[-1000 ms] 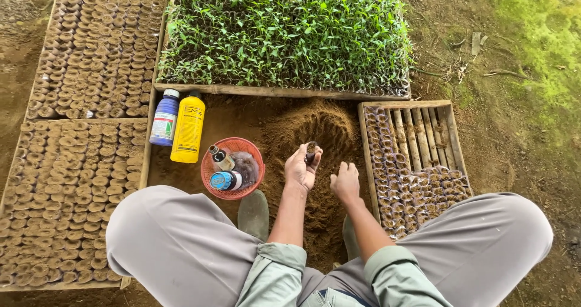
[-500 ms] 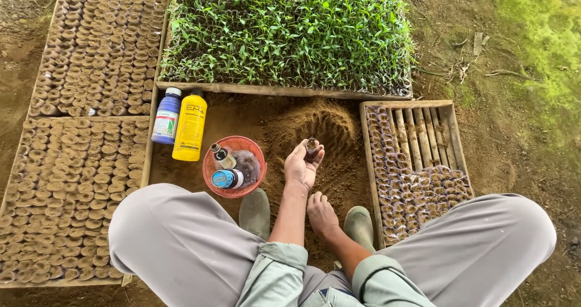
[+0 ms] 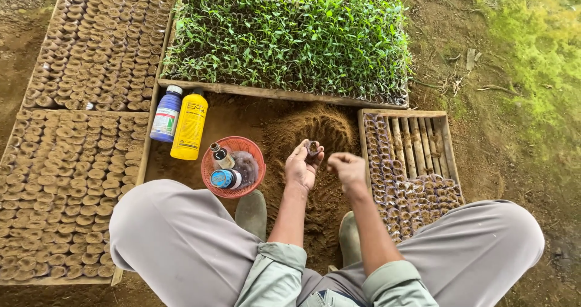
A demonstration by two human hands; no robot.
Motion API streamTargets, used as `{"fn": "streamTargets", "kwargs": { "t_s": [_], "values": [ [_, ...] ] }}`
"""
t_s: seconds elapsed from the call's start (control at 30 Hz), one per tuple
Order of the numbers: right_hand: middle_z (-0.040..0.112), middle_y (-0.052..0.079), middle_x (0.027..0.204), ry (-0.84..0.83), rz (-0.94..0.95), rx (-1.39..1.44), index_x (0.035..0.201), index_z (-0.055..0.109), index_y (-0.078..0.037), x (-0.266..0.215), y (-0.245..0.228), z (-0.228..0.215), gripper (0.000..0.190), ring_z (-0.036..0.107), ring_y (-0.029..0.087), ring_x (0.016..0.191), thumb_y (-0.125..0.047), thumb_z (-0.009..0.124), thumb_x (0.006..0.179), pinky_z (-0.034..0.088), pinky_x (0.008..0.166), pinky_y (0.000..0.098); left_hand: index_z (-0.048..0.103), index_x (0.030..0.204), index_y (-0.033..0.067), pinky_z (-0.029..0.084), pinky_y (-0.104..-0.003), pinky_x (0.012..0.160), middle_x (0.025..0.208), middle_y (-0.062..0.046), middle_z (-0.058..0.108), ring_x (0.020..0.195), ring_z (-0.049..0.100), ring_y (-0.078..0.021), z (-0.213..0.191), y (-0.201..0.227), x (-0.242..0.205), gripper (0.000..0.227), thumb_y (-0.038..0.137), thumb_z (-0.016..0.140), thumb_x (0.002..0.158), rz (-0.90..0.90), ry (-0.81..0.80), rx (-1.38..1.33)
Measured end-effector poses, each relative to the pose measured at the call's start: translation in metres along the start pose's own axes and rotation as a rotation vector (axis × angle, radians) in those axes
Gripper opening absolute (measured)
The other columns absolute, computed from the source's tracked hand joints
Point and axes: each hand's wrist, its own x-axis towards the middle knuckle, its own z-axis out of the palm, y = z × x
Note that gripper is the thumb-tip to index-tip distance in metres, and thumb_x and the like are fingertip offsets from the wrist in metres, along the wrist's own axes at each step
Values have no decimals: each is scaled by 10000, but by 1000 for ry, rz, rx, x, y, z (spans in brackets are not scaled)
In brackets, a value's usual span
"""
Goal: Filling small paper seedling pots with soil and arranging them in a wooden tray for planting.
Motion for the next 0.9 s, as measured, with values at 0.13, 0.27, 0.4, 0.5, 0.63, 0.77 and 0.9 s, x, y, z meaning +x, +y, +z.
{"fn": "streamTargets", "kwargs": {
  "t_s": [0.13,0.27,0.4,0.5,0.63,0.77,0.9],
  "values": [
    [714,170,759,-157,-99,289,958,747,53,-9,-86,-15,156,705,183,599,44,786,807,629,565,302,612,1339,47,660,-489,892,1219,-303,684,1044,726,-408,-8,-10,9,297,127,490,1081,7,-12,-12],
    [719,170,764,-241,-144,106,960,767,42,-14,-111,-12,159,708,180,652,36,780,802,610,573,291,611,1346,50,662,-474,893,1219,-283,687,1040,722,-380,-2,-10,1,303,130,489,1080,12,-14,5],
    [742,158,720,-227,-192,-171,930,819,-88,-20,-123,-5,161,740,177,656,-28,742,801,593,543,294,616,1349,53,645,-494,931,1200,-195,699,1032,703,-329,5,-8,-6,306,142,504,1079,33,-1,27],
    [754,124,729,-230,-222,-332,949,829,-166,-24,-124,-2,181,757,204,732,-89,723,825,583,610,350,616,1342,51,652,-491,914,1165,-191,709,990,715,-319,3,-9,-3,301,140,510,1076,34,-6,22],
    [774,57,772,-235,-291,-472,990,830,-237,-34,-131,-4,224,758,207,802,-127,687,858,590,727,393,628,1317,63,665,-483,860,1141,-194,733,947,750,-313,-3,-14,4,279,138,529,1067,18,-15,28],
    [790,68,895,-276,-332,-524,1038,825,-249,-39,-130,-4,231,757,294,926,-162,667,893,588,807,448,640,1297,74,672,-488,839,1126,-200,742,922,759,-319,-6,-15,8,265,138,560,1053,7,-14,21],
    [761,124,1051,42,-532,-393,1103,788,-133,-25,-77,-3,226,719,306,956,-124,612,961,584,848,424,638,1287,55,675,-495,831,1147,-275,723,916,763,-377,-10,-14,13,258,133,554,1056,-5,-8,-17]
  ]
}}
